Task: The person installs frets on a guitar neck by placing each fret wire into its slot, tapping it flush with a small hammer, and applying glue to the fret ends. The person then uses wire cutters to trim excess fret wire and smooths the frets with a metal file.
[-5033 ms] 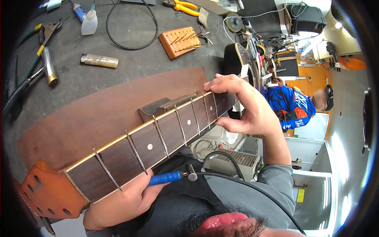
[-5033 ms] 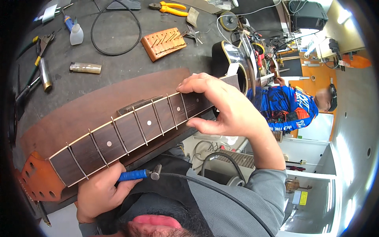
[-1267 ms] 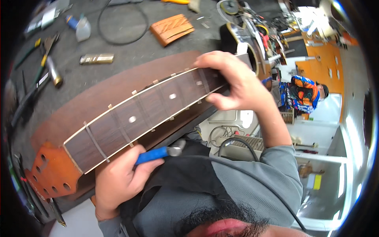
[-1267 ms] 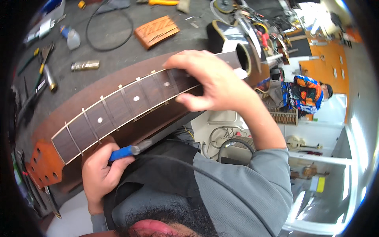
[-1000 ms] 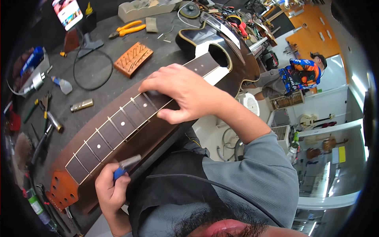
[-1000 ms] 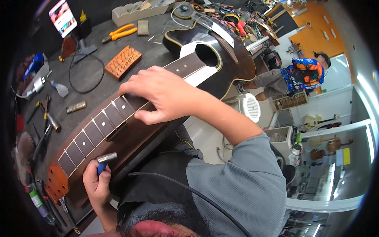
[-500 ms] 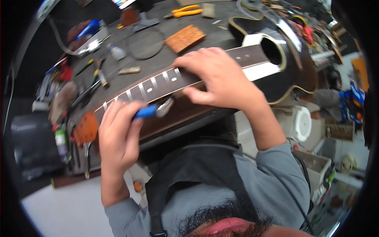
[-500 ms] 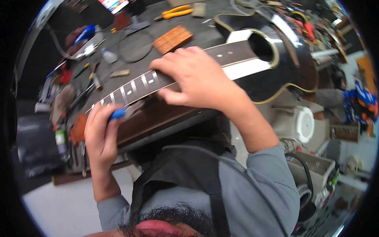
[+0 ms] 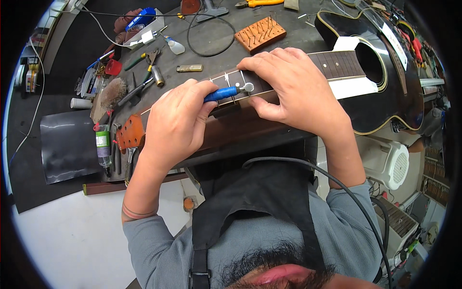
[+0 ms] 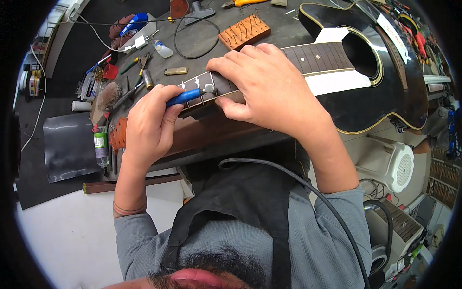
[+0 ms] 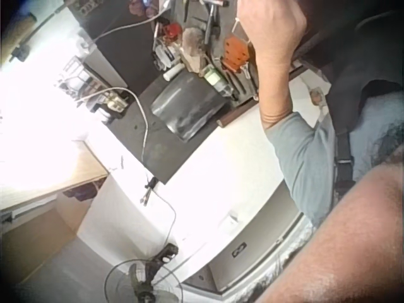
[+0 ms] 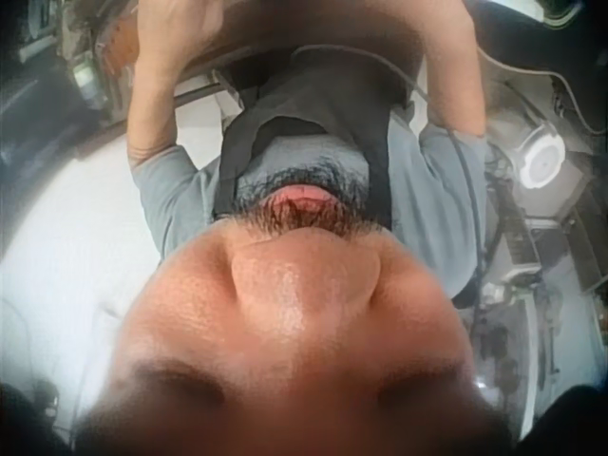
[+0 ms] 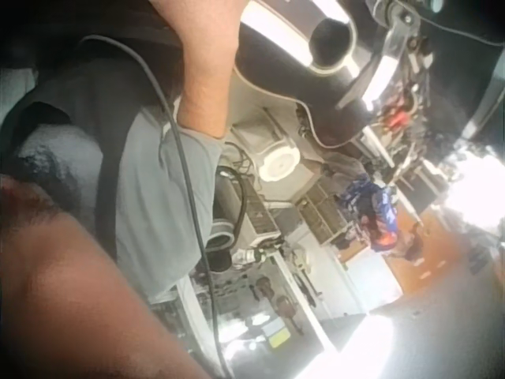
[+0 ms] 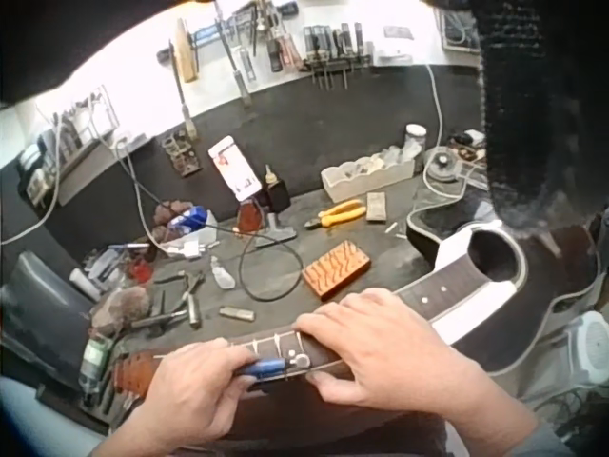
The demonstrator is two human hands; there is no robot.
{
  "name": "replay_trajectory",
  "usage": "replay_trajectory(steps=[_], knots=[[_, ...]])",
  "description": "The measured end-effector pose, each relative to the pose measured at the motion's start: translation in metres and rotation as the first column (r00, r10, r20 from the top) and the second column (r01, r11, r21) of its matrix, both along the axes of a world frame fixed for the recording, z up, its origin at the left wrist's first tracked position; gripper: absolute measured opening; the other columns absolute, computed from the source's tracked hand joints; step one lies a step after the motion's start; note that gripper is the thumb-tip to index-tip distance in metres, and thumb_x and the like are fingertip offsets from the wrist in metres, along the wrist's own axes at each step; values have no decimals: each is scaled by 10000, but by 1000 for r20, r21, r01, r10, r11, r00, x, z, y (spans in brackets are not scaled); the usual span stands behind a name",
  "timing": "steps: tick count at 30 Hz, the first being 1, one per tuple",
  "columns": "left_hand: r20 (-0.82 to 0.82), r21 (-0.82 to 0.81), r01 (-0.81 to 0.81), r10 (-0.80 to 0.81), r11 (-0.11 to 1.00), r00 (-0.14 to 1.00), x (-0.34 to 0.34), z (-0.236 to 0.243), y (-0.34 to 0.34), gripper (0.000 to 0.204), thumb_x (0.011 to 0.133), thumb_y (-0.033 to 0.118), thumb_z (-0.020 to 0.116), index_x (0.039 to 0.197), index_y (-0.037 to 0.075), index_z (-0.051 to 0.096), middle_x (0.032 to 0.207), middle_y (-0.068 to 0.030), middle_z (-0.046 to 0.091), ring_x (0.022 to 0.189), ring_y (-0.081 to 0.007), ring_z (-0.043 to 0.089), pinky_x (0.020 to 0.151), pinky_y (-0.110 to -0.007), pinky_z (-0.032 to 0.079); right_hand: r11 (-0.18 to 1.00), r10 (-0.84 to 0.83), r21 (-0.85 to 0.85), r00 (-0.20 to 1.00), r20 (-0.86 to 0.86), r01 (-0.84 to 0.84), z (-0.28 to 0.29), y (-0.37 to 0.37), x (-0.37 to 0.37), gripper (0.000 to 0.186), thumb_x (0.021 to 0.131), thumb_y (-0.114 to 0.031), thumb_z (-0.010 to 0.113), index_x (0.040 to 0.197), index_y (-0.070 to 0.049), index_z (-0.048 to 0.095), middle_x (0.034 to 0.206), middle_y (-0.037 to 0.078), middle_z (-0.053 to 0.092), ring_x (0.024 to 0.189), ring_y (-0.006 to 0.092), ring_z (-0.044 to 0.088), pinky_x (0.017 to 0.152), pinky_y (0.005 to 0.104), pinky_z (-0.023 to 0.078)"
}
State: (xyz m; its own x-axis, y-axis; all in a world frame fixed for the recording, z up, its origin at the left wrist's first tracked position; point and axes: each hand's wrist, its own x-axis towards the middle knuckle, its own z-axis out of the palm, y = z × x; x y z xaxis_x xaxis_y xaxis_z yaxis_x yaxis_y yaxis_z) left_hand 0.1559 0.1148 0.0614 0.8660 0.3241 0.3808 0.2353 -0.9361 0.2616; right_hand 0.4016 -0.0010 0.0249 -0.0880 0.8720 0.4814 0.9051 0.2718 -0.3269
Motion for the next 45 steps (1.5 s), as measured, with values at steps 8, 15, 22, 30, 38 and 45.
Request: replay_trajectory(steps=[8, 15, 22, 30, 38, 45], knots=[[59, -94, -22, 28, 995, 998, -5, -9, 0, 277, 935, 31, 750, 1192, 44, 646, 956, -131, 683, 822, -356, 663, 738, -457, 507, 1000, 0, -8, 1000, -13, 0, -3, 2, 1, 503, 872, -319, 802, 1308, -104, 676, 1123, 74, 718, 1114, 282, 668, 1043, 445, 470], [155, -120, -7, 26, 993, 988, -4, -15, 0, 272, 904, 13, 763, 1155, 35, 663, 961, -133, 693, 808, -346, 650, 717, -434, 474, 1000, 0, -8, 1000, -19, 0, -2, 2, 0, 495, 875, -305, 802, 1310, -107, 673, 1126, 68, 718, 1118, 274, 668, 1021, 438, 471], [-79, -21, 29, -31, 999, 996, -2, -1, 4, 218, 939, -10, 741, 1156, -11, 715, 929, -158, 682, 833, -357, 660, 757, -440, 492, 1000, 8, -15, 1000, -23, -8, -1, 2, 1, 510, 853, -283, 806, 1309, -103, 666, 1129, 70, 712, 1114, 279, 664, 1008, 437, 473], [-65, -34, 61, -63, 998, 996, -3, 5, 6, 285, 881, -7, 781, 1159, -6, 718, 880, -135, 656, 777, -347, 641, 705, -437, 461, 999, 42, 12, 993, -109, -40, 8, 0, -1, 539, 848, -285, 806, 1320, -75, 652, 1140, 106, 705, 1106, 311, 660, 1054, 465, 462], [-54, -27, 70, -72, 997, 996, -2, 5, 7, 289, 887, -2, 781, 1167, -4, 712, 898, -141, 675, 786, -343, 655, 715, -435, 472, 997, 43, -64, 992, -119, -51, 11, 2, 0, 486, 854, -271, 790, 1281, -81, 659, 1125, 112, 710, 1096, 313, 665, 1046, 456, 461], [89, -164, 11, 4, 986, 996, -3, -1, 5, 266, 903, 2, 754, 1155, 24, 668, 957, -127, 699, 823, -343, 663, 758, -433, 487, 997, 36, -63, 992, -117, -44, 10, 2, 0, 478, 850, -265, 796, 1276, -92, 664, 1104, 95, 707, 1099, 296, 663, 1032, 438, 461]])
